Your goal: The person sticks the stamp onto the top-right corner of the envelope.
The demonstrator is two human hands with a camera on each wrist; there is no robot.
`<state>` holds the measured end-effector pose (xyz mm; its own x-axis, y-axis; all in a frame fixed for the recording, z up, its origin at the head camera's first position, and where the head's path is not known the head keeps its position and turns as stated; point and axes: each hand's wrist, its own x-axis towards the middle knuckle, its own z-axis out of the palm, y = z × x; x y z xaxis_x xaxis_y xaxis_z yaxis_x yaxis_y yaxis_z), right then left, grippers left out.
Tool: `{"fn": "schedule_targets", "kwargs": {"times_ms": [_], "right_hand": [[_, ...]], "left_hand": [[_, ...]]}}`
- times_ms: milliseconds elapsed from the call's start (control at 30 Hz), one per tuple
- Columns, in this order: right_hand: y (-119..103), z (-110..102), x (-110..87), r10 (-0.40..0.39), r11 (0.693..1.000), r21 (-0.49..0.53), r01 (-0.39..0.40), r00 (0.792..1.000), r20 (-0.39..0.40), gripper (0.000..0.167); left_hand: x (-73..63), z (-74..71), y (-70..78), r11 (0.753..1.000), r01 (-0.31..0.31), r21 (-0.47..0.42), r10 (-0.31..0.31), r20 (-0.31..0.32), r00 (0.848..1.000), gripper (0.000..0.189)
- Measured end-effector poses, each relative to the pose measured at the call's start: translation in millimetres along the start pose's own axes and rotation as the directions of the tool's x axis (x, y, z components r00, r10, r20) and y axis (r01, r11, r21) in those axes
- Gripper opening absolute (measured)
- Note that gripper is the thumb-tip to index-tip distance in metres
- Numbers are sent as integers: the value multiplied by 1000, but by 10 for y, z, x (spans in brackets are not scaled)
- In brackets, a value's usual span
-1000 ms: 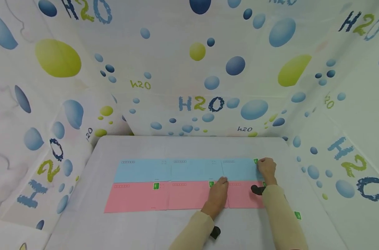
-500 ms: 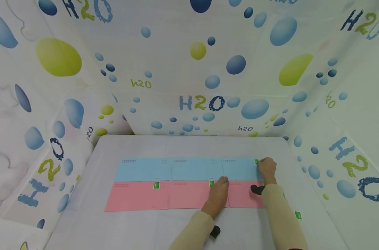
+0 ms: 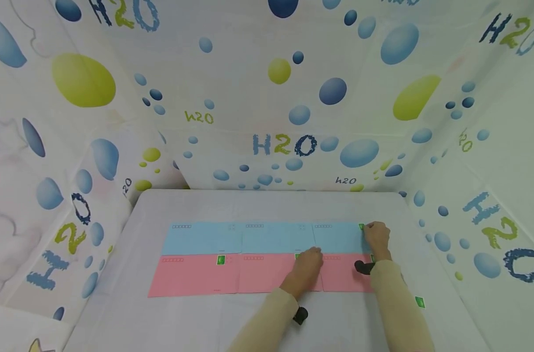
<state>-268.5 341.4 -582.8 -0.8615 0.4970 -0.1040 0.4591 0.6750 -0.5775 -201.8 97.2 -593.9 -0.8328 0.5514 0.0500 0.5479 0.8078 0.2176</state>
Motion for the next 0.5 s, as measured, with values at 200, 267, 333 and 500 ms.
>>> {"fn": "schedule_targets", "kwargs": {"times_ms": [200,267,333,500], "right_hand": [[16,-45,-43,-13,1000,9,13,1000,7,40],[6,-59,-62,-25,999,24,25,1000,3,41],[-16,-77,-80,-39,998,44,39,999,-9,41],[-50,-141,-146,-57,995,74,61,997,-57,40]], "left_hand": [[-28,-69,-96,986,-25,-162,40,86,995,31],[-65,-54,-125,976,-36,-217,55,79,995,33],[-104,-40,-142,963,-45,-265,60,51,997,34],[-159,-22,-133,948,-102,-301,82,-80,993,35]]}}
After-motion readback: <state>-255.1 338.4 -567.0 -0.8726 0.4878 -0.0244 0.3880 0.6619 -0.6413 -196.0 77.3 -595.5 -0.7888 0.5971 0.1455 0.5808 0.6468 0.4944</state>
